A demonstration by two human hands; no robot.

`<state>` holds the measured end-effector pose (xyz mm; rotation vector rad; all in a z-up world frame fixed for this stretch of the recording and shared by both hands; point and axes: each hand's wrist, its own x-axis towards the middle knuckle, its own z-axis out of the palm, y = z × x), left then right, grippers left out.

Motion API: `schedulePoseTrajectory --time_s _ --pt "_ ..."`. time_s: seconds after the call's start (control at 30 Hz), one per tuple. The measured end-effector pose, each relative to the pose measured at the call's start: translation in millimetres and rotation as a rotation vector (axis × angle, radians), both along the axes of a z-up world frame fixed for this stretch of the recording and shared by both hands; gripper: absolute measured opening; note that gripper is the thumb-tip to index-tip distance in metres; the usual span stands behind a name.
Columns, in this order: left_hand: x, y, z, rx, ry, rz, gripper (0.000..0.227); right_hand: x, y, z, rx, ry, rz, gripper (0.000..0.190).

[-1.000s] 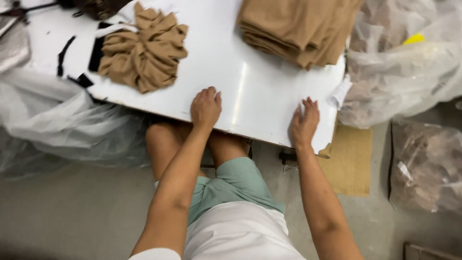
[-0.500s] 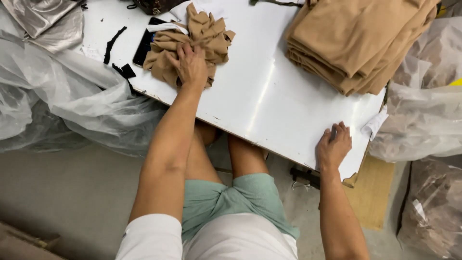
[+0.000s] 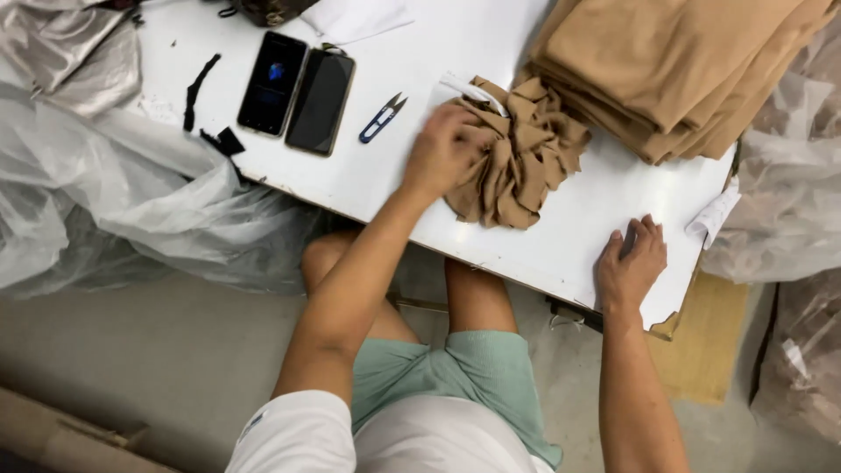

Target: A person unties a bundle of brown fabric pieces on a white work table and then individually folds and stacks small fabric strips.

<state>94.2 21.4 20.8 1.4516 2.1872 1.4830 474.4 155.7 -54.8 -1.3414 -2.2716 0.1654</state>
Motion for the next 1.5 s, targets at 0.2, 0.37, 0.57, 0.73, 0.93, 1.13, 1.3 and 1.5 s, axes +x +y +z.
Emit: schedulePoseTrajectory --time_s 0.2,0.37,0.57,0.73,0.93,1.13,1.3,1.5 --pt "-70.7 -49.5 -41.8 -0.222 0.488 0.399 0.012 3.8 -2.8 -6.4 0.116 -0.032 0.034 0.035" --pt "-84.4 -61.5 -79.5 -0.339 0.633 0.321 0.022 -6.2 -7.3 4.5 0.094 -0.055 -0.005 0.035" --pt "-43.1 -42.7 -56.8 -0.299 0.691 0.493 0.017 -12.1 -10.9 11.4 0.078 -0.024 -0.051 0.035" --pt "69.7 -9.2 -11.5 -0.345 0.270 0.002 0.078 -15.2 -12.1 13.4 0.109 -0.044 -0.054 0.036" --pt "125.1 -27.9 -33.3 -0.415 0.289 -0.179 0.067 -5.6 -8.5 3.6 0.103 0.034 -0.009 0.036" --pt "110.3 -52.6 -84.1 -0.262 0.197 -0.278 0.053 -41.8 -46.1 26.4 0.030 0.393 0.394 0.082" --pt "70.5 -61.6 -95.0 -0.332 0.325 0.005 0.031 -58.1 -52.3 20.6 -0.122 0.391 0.371 0.021" --pt "68.5 -52.4 -76.9 -0.353 0.217 0.061 0.030 -20.8 -58.9 25.6 -0.212 0.475 0.273 0.014"
